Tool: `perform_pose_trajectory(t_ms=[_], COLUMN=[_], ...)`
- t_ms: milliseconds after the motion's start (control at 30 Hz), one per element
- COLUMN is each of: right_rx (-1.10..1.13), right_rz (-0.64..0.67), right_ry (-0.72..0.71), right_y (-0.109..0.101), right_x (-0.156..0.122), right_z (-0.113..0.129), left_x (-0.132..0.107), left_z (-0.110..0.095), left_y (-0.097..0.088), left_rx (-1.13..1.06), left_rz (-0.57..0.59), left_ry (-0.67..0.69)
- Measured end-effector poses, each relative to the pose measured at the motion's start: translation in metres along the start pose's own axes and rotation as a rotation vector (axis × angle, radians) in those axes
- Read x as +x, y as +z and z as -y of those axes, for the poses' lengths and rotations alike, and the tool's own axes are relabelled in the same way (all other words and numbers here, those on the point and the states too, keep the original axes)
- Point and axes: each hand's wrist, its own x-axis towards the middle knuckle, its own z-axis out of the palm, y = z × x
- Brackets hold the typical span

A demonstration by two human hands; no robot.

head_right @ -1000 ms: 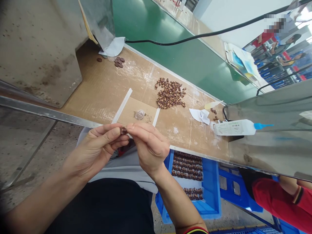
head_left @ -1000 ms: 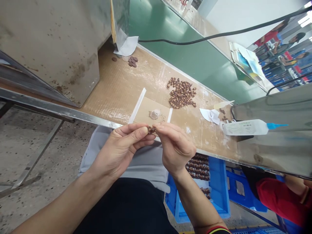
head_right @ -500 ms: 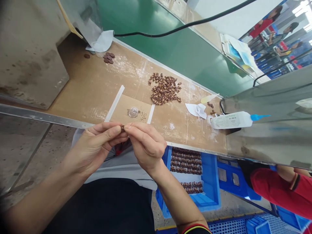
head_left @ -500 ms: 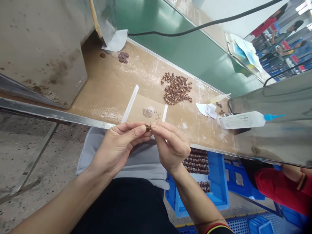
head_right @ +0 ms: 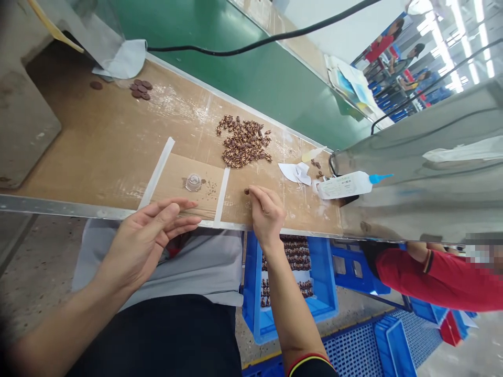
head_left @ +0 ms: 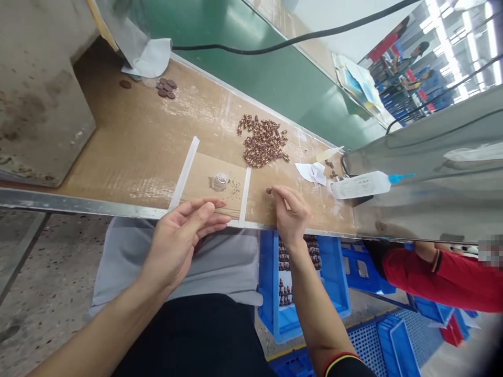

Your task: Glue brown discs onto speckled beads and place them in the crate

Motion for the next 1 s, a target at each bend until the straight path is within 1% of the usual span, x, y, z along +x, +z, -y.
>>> perform_pose_trajectory(t_ms=[67, 133, 500, 733, 800, 867, 933, 967, 1000], right_rx=[-0.06, -0.073, -0.116, -0.109, -0.063, 0.035, 0.167, 0.239, 0.314], right_rz=[0.04, 0.043, 0.037, 0.04, 0.026, -0.029, -0.1, -0.119, -0.122], right_ry=[-0.001, -0.013, -0.032, -0.016, 0.009, 0.061, 0.135, 0.172, 0.202], right_y=[0.0, 0.001, 0.004, 0.006, 0.002, -0.006, -0.018, -0.025, -0.031], right_x=[-0.002, -0.006, -0.013, -0.011, -0.01, -0.011, -0.016, -0.02, -0.024], right_z=[-0.014, -0.02, -0.023, -0.024, -0.015, 0.002, 0.027, 0.039, 0.052], left_x=[0.001, 0.002, 0.002, 0.003, 0.002, -0.002, -0.009, -0.013, -0.017], left_z=[0.002, 0.004, 0.003, 0.007, 0.008, 0.007, 0.003, 0.0, -0.003], left_y=[-0.003, -0.004, -0.001, -0.005, -0.004, -0.001, 0.007, 0.012, 0.017], left_rx=[-0.001, 0.003, 0.027, 0.041, 0.088, 0.217, 0.432, 0.555, 0.667], left_rz=[-0.018, -0.022, -0.027, -0.02, -0.006, 0.058, 0.179, 0.253, 0.325], left_ry=[0.0, -0.001, -0.006, 0.009, 0.02, 0.019, 0.05, 0.103, 0.184])
